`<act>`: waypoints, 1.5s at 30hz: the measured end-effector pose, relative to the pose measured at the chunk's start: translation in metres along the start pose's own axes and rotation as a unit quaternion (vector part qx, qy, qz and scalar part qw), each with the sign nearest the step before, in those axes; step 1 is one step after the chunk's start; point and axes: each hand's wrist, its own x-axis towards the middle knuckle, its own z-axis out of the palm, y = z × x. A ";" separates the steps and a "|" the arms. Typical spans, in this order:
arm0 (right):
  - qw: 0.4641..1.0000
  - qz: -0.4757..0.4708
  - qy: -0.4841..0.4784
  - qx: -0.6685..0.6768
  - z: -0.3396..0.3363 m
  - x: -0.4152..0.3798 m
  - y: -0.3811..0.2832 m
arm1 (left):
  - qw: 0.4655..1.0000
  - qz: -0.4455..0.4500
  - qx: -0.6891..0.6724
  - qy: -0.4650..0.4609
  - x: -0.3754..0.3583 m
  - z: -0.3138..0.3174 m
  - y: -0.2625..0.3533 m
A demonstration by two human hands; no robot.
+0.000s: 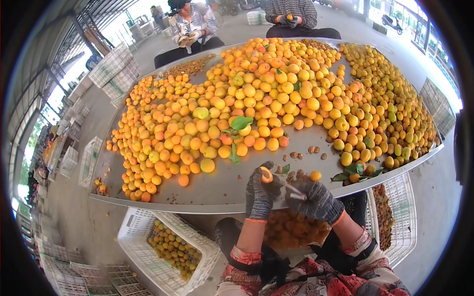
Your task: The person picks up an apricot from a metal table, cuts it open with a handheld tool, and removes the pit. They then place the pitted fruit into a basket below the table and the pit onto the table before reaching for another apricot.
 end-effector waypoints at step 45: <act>0.473 0.050 0.360 0.802 0.012 0.110 -0.005 | 0.984 -0.071 0.086 0.138 0.009 0.019 0.005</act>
